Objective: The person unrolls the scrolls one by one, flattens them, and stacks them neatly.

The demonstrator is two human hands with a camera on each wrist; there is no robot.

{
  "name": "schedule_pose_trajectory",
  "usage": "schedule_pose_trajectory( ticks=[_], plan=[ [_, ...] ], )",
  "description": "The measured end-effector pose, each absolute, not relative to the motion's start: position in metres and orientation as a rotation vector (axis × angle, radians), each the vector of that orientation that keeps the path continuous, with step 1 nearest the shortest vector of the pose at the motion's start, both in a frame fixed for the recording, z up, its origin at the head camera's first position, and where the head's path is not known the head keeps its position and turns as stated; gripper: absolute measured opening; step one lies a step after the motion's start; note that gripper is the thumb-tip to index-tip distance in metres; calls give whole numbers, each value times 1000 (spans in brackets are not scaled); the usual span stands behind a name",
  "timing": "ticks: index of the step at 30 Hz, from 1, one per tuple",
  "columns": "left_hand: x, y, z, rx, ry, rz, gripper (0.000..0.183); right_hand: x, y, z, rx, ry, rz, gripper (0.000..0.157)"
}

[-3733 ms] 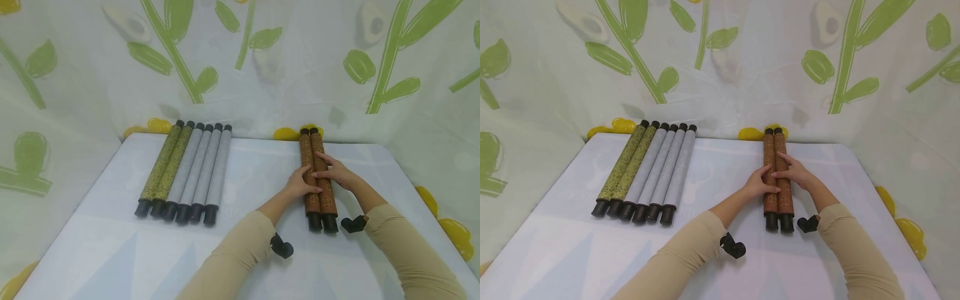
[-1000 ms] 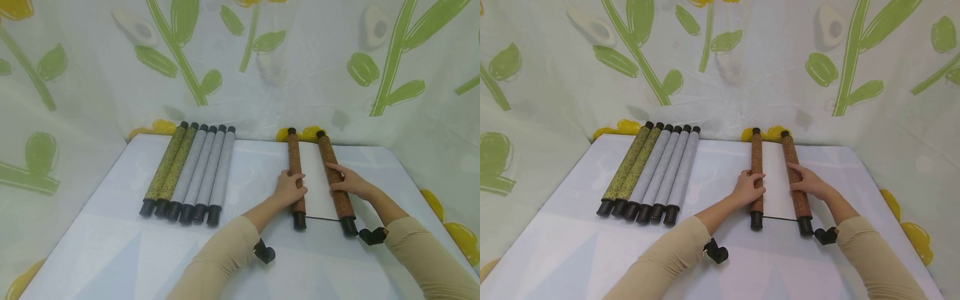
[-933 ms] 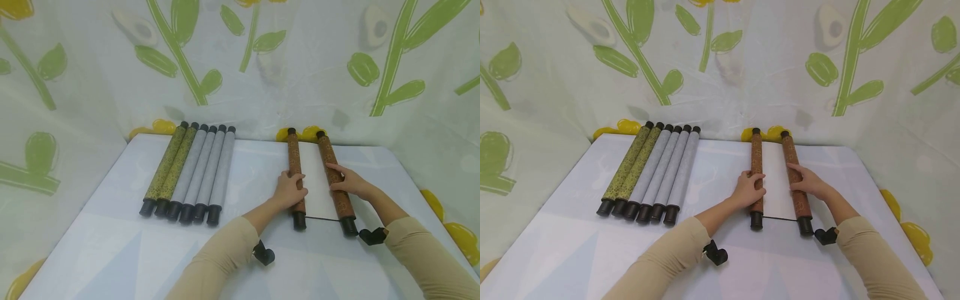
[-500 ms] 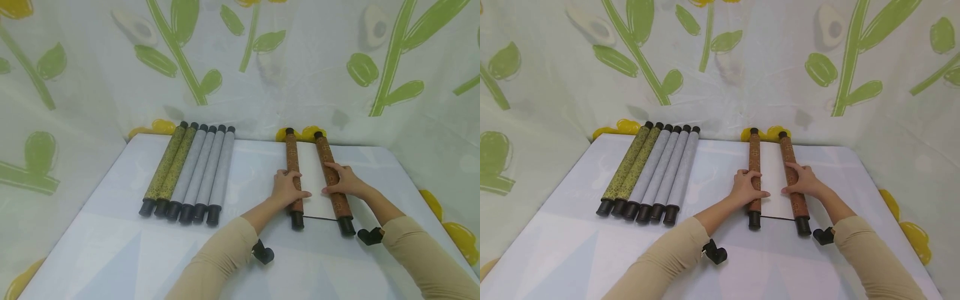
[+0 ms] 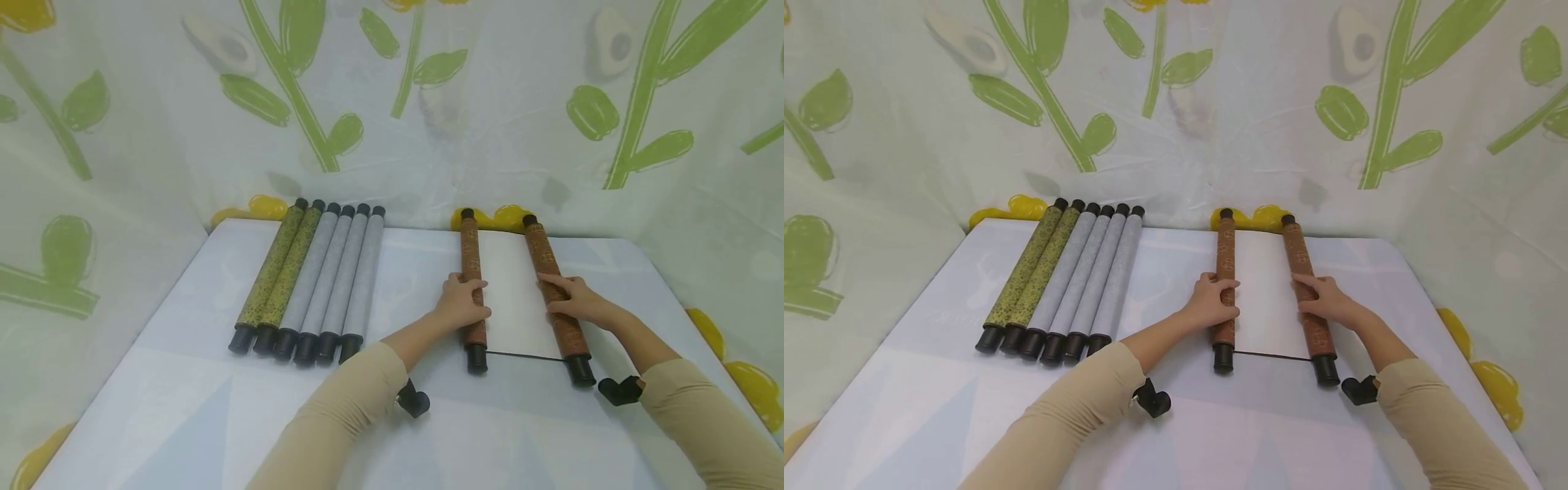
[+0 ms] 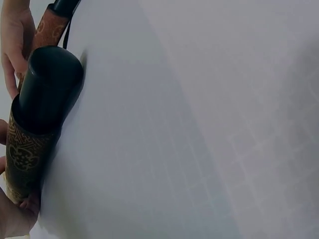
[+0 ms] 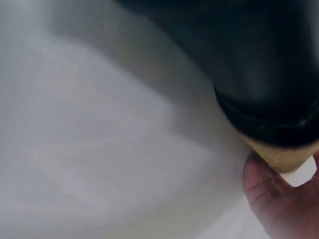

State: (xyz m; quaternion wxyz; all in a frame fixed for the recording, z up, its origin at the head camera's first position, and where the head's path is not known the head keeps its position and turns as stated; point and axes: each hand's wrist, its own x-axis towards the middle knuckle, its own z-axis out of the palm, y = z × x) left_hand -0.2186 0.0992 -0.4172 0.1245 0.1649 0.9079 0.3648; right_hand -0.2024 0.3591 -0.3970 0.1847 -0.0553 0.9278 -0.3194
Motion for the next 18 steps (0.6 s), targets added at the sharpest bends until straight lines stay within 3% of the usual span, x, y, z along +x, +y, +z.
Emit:
schedule_pose_trajectory(
  ticks=[6,13,18],
  plan=[
    [-217,97,-418,482,2644,1051,44,-204,354,-399,-97,2589,-870,70],
    [-215,97,-422,478,2691,1042,50,-203,352,-407,-109,2672,-742,89],
    [-216,98,-423,446,2693,1062,49,-203,357,-406,-118,2615,-841,87]
  ],
)
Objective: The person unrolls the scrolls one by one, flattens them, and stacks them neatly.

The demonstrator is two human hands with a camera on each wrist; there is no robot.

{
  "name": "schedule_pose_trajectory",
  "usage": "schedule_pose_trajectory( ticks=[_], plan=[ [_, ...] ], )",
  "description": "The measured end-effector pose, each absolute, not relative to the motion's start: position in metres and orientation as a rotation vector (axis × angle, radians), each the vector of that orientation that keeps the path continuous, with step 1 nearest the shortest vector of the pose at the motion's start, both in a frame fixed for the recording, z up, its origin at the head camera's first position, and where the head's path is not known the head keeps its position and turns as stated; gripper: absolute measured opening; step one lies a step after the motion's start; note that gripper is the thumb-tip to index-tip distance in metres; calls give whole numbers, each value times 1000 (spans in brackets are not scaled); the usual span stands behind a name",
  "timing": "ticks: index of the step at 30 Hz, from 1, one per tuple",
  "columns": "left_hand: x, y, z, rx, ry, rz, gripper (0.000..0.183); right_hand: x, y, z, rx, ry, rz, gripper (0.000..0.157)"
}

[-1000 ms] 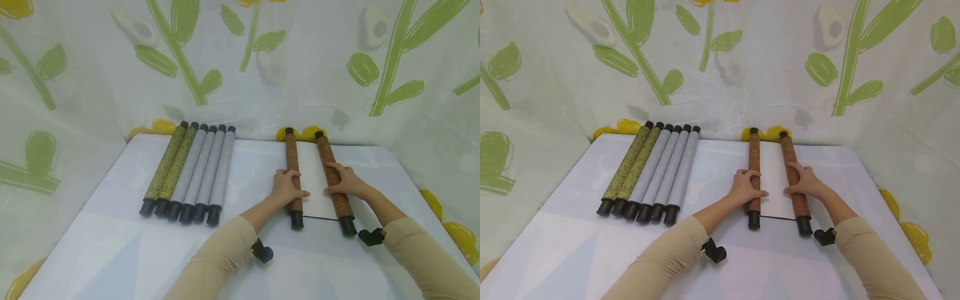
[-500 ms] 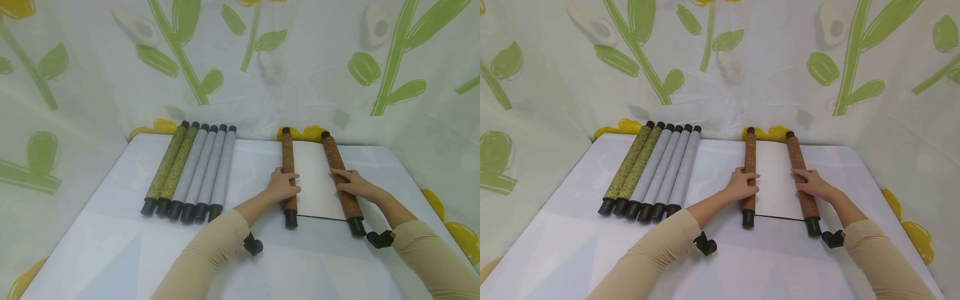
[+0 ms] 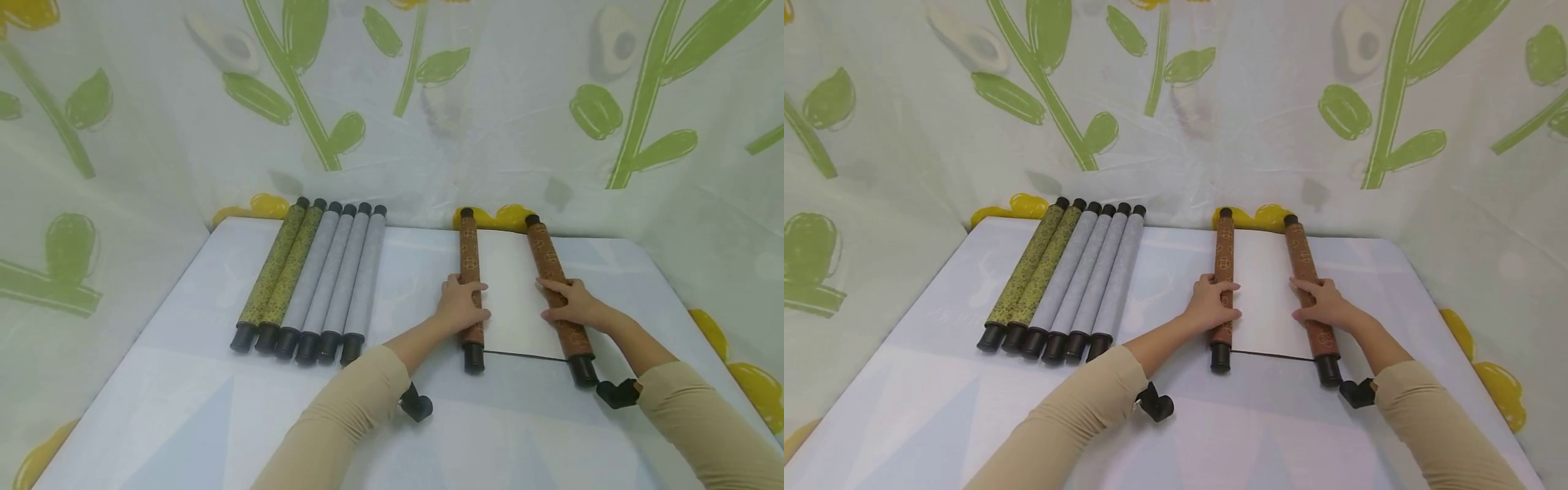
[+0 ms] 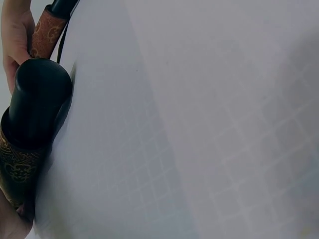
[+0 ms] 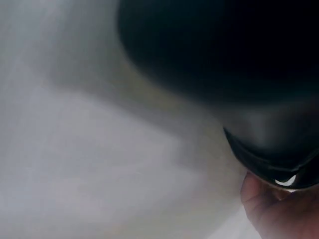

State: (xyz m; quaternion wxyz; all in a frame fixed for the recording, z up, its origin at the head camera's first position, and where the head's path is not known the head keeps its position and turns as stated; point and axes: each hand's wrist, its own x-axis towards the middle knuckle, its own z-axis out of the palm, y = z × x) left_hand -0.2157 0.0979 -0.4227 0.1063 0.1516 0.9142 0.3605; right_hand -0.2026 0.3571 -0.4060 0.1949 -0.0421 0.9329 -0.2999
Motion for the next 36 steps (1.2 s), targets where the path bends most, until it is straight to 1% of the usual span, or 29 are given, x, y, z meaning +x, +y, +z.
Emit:
schedule_pose_trajectory(
  ticks=[7,14,16,21,23,27,36],
  plan=[
    [-216,98,-423,499,2741,924,46,-201,358,-404,-66,2595,-799,74],
    [-215,94,-421,454,2754,950,42,-198,358,-398,-39,2608,-723,66],
    [-216,93,-422,459,2768,939,42,-197,361,-398,-61,2615,-728,68],
    [-218,90,-421,467,2774,931,51,-194,365,-396,-131,2636,-749,87],
    [-219,88,-421,458,2764,957,51,-193,367,-396,-134,2633,-761,89],
    [-221,86,-421,441,2742,1003,49,-193,370,-397,-97,2607,-771,87],
    [-222,85,-424,414,2738,965,47,-192,373,-397,-21,2602,-713,74]
  ],
)
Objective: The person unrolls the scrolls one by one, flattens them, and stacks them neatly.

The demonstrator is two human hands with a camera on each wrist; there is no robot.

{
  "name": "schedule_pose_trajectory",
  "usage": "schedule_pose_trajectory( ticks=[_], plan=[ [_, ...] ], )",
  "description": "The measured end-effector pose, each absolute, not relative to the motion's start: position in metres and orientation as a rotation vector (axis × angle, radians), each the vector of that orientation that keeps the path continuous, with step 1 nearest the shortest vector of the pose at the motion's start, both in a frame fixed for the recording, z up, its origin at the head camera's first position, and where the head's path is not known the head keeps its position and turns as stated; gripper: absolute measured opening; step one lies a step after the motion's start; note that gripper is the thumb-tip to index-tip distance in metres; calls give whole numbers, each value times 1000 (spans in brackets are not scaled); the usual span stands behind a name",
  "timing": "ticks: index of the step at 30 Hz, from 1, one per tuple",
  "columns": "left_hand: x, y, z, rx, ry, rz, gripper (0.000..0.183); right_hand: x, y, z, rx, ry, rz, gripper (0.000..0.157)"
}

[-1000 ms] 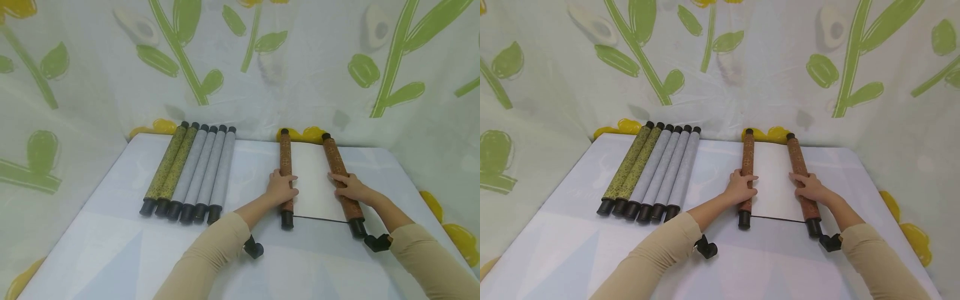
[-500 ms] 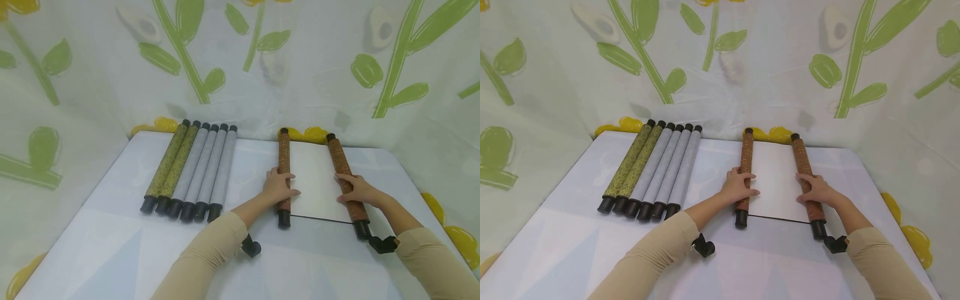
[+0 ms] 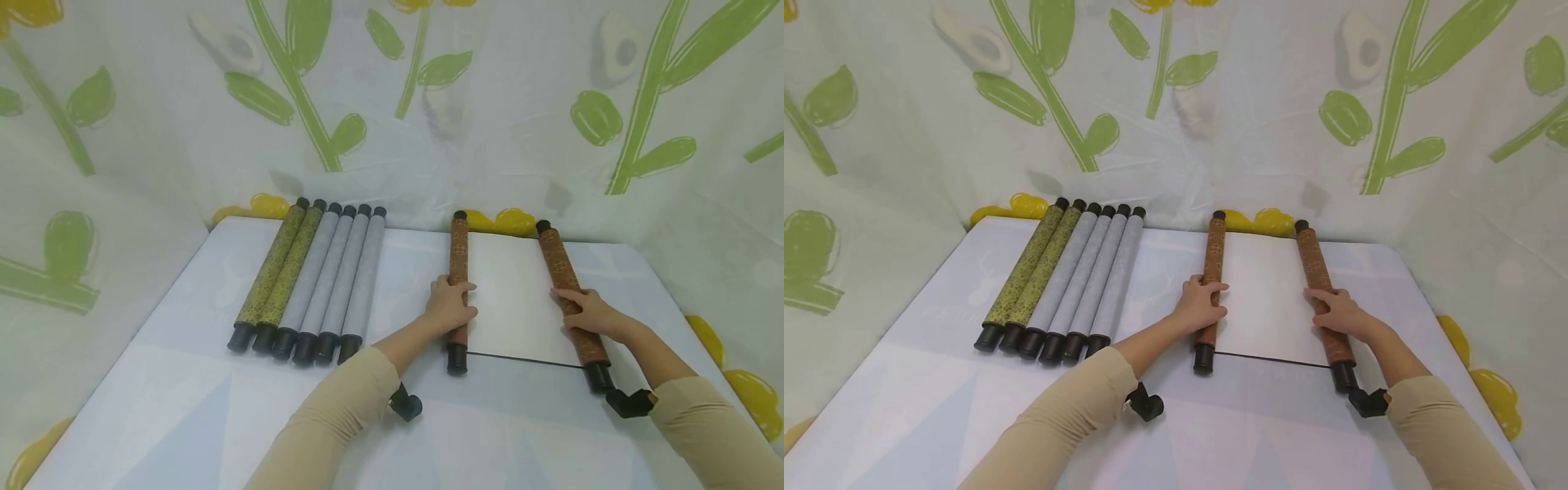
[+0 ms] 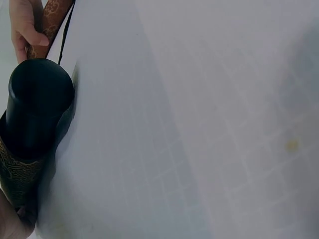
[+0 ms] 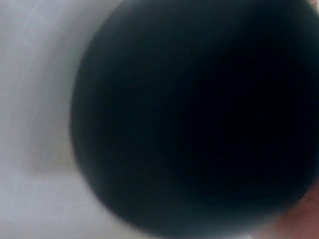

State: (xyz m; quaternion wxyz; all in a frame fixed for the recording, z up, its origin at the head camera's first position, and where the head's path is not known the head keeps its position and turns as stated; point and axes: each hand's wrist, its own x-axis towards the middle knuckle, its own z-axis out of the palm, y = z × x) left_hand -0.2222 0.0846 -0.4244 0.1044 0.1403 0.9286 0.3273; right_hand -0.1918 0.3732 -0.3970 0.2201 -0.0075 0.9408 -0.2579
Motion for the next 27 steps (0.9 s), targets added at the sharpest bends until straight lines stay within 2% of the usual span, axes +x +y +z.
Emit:
schedule_pose_trajectory(
  ticks=[5,13,21,27],
  plan=[
    [-222,81,-421,419,2741,956,45,-190,375,-397,-10,2624,-704,71],
    [-223,75,-423,388,2749,969,47,-186,378,-398,-12,2707,-644,76],
    [-227,71,-423,375,2765,990,47,-187,382,-403,48,2795,-617,64],
    [-226,70,-420,356,2787,973,43,-189,383,-403,29,2806,-618,62]
  ],
)
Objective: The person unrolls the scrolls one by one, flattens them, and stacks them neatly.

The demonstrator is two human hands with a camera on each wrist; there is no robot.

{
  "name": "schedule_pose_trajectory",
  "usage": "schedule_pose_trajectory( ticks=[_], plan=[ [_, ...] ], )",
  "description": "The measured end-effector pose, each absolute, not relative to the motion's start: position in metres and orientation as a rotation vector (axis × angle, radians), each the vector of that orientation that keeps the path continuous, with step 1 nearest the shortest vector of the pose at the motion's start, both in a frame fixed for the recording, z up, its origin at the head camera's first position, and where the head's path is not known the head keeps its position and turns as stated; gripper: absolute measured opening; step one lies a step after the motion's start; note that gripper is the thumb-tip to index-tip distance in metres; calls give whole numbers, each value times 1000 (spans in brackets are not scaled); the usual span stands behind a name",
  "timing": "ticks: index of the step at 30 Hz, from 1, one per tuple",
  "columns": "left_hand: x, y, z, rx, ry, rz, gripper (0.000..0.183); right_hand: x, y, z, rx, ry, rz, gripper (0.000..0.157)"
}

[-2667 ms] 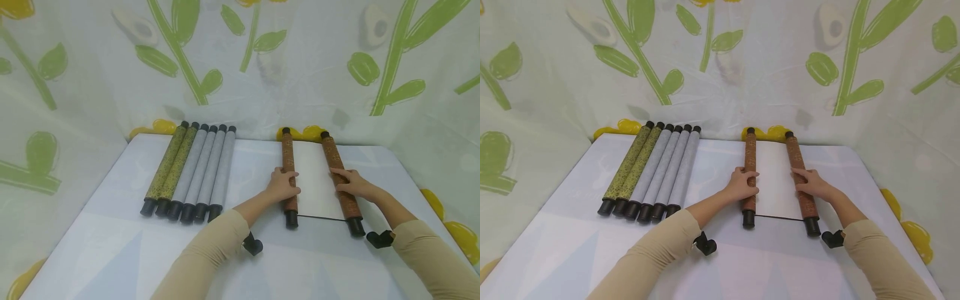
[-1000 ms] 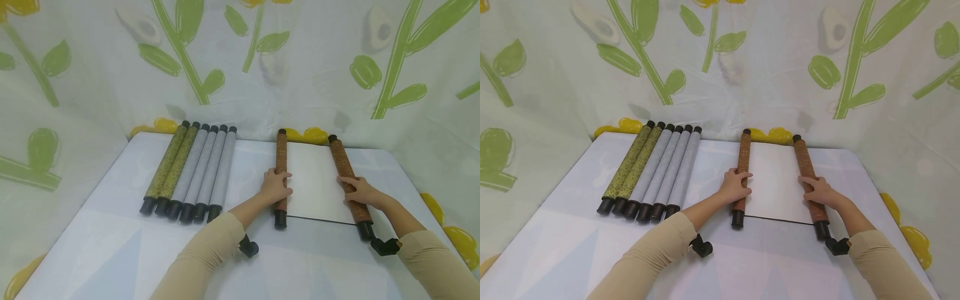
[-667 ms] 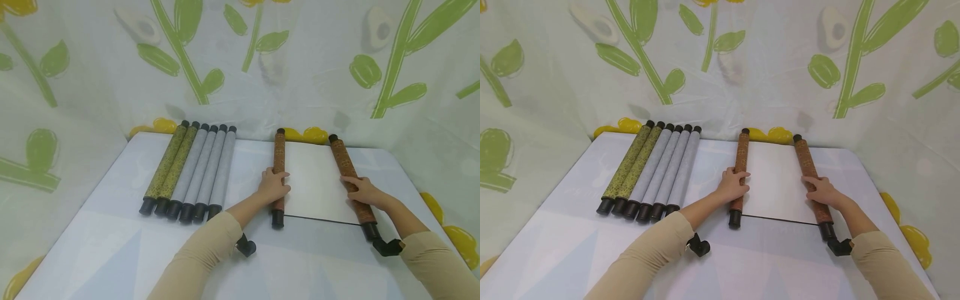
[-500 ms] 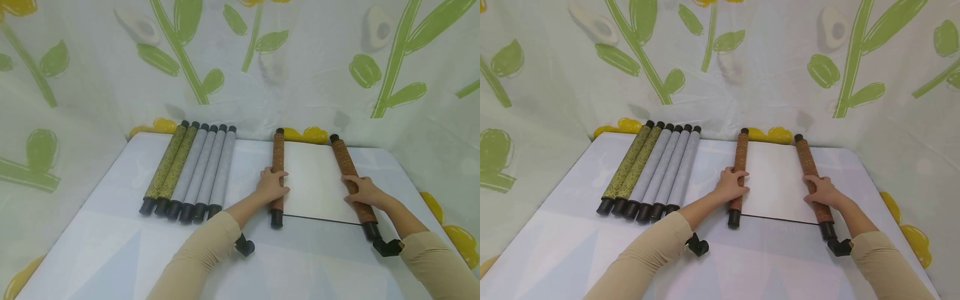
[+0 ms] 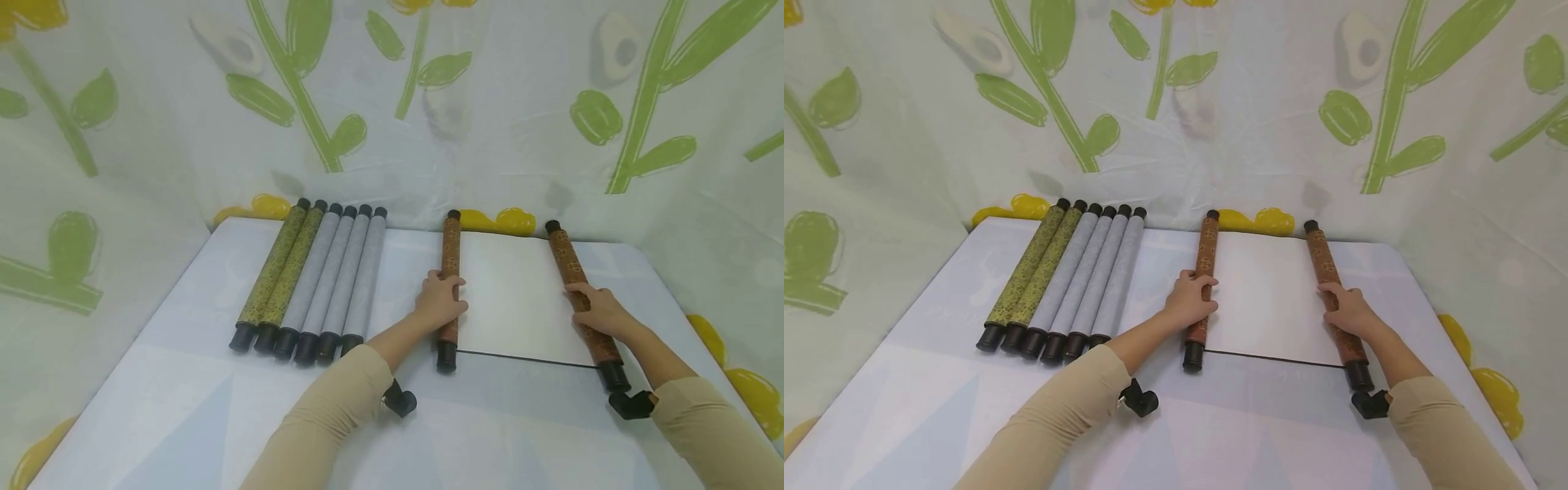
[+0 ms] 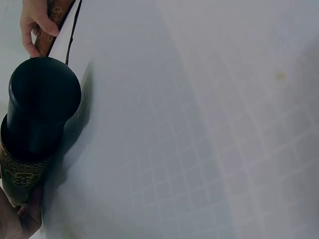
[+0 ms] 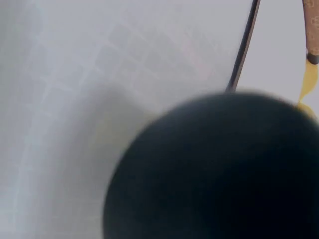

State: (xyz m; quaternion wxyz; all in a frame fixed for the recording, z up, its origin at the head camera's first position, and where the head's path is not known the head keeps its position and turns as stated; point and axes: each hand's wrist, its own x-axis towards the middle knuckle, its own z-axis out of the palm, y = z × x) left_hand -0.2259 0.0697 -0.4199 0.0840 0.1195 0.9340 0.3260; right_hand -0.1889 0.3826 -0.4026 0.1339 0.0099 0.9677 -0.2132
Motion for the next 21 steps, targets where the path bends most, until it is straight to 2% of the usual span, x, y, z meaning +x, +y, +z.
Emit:
schedule_pose_trajectory(
  ticks=[12,21],
  plan=[
    [-227,67,-423,342,2805,918,34,-189,392,-402,113,2696,-649,59],
    [-228,65,-423,346,2798,902,35,-188,404,-404,105,2695,-716,54]
  ],
)
